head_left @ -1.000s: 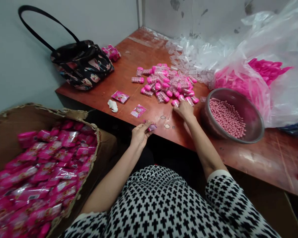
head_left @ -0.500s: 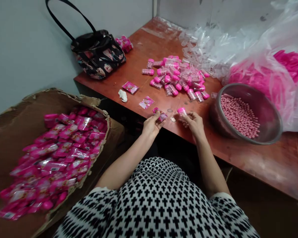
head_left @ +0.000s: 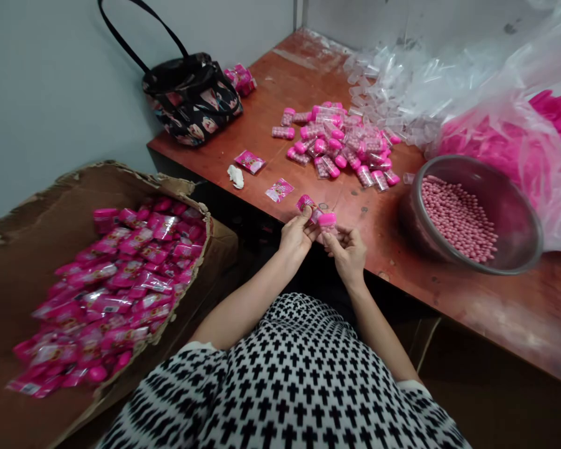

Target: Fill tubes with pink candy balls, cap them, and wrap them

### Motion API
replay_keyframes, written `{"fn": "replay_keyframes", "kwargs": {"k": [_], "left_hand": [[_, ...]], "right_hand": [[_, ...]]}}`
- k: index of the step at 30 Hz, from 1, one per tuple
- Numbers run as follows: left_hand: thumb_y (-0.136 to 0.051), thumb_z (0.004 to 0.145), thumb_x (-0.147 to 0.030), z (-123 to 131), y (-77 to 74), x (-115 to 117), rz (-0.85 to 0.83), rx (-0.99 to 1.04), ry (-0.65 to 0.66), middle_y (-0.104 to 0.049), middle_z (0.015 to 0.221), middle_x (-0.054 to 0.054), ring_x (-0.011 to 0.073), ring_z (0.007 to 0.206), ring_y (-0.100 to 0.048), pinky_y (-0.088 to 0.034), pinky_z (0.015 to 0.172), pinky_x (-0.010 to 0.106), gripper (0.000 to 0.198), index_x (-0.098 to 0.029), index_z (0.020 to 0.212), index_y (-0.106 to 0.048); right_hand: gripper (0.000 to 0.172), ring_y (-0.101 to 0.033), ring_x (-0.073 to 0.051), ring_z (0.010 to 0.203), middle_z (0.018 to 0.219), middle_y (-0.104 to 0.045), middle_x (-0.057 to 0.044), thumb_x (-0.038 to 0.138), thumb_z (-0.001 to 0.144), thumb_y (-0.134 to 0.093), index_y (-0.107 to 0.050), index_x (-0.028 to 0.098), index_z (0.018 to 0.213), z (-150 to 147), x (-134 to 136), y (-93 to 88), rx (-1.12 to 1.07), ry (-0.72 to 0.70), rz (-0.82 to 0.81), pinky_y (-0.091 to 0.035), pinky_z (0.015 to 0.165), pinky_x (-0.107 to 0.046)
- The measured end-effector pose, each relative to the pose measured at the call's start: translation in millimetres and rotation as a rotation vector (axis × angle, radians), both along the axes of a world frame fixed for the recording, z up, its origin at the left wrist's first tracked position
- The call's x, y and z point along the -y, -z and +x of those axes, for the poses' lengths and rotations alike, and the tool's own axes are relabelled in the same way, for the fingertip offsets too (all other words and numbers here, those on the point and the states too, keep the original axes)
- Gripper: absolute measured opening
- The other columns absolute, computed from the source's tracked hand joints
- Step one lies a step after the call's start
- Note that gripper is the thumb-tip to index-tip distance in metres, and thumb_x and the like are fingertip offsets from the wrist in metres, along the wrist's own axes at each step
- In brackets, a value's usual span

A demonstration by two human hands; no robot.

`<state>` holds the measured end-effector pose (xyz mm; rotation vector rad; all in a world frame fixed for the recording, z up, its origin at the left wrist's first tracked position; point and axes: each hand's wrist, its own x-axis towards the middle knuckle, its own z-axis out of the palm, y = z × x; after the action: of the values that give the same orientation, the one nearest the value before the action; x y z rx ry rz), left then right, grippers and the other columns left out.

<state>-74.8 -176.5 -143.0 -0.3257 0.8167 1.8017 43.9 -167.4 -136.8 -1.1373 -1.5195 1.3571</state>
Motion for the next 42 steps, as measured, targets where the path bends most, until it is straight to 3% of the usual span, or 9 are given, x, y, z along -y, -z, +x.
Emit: {"fn": "replay_keyframes", "kwargs": {"k": [8,15,23,32,36,39,42], "left_hand": [[-0.074,0.069,-0.022,1.1,-1.3,0.8,0.036,-0.036,0.031,-0.068,0.069,0.004,0.0143,0.060,-0.065,-0.054,0.062,0.028,0.017,-0.012,0.076,-0.063],[-0.081,0.060,-0.030,-0.8,-9.2,1.5,0.086,-0.249,0.092,-0.065,0.063,0.002,0.0125,0.058,-0.063,-0.052,0.063,0.026,0.030,-0.011,0.070,-0.059],[-0.083,0.053,-0.037,-2.4,-12.0,1.5,0.162,-0.409,0.280,-0.064,0.062,0.001,0.0106,0.050,-0.058,-0.046,0.048,0.022,0.044,-0.010,0.081,-0.062],[-0.078,0.060,-0.040,-10.7,-10.6,2.8,0.141,-0.576,0.452,-0.060,0.055,0.003,0.0122,0.047,-0.056,-0.048,0.049,0.027,0.035,-0.008,0.063,-0.064],[-0.078,0.058,-0.040,-7.3,-11.7,6.3,0.088,-0.616,0.392,-0.061,0.057,0.003,0.0116,0.048,-0.056,-0.047,0.049,0.026,0.035,-0.008,0.066,-0.067],[-0.079,0.057,-0.040,-2.9,-16.5,6.5,0.087,-0.515,0.340,-0.061,0.058,0.004,0.0107,0.049,-0.055,-0.046,0.049,0.024,0.035,-0.008,0.064,-0.065],[-0.080,0.055,-0.038,2.0,-20.8,4.9,0.078,-0.444,0.324,-0.062,0.059,0.004,0.0100,0.049,-0.055,-0.044,0.048,0.023,0.036,-0.008,0.064,-0.065]], "right_hand": [[0.036,-0.057,-0.010,0.051,0.065,-0.060,0.004,0.041,0.071,-0.070,-0.054,0.019,0.096,-3.3,1.9,-2.2,0.003,-0.003,-0.017,-0.046,0.044,-0.022],[0.034,-0.057,-0.009,0.049,0.067,-0.063,0.002,0.038,0.072,-0.069,-0.055,0.016,0.094,-7.2,-1.8,0.1,-0.077,-0.010,-0.089,-0.044,0.041,-0.019],[0.032,-0.059,-0.009,0.057,0.077,-0.066,0.001,0.036,0.072,-0.069,-0.055,0.019,0.095,-8.6,-1.3,11.0,-0.118,-0.008,0.016,-0.046,0.044,-0.019],[0.032,-0.053,-0.007,0.042,0.060,-0.063,0.004,0.036,0.069,-0.072,-0.056,0.016,0.088,-10.1,-11.0,5.3,-0.283,-0.031,-0.208,-0.041,0.037,-0.018],[0.032,-0.054,-0.007,0.045,0.059,-0.061,0.005,0.033,0.066,-0.074,-0.055,0.017,0.087,-10.1,-10.8,4.9,-0.230,0.010,-0.126,-0.042,0.039,-0.018],[0.029,-0.053,-0.008,0.045,0.060,-0.061,0.005,0.034,0.069,-0.072,-0.053,0.018,0.085,-11.2,-7.8,6.9,-0.222,-0.003,-0.115,-0.042,0.039,-0.019],[0.026,-0.057,-0.009,0.055,0.069,-0.063,0.003,0.033,0.070,-0.071,-0.055,0.019,0.083,-12.2,-4.9,10.0,-0.155,0.064,0.045,-0.047,0.048,-0.021]]}}
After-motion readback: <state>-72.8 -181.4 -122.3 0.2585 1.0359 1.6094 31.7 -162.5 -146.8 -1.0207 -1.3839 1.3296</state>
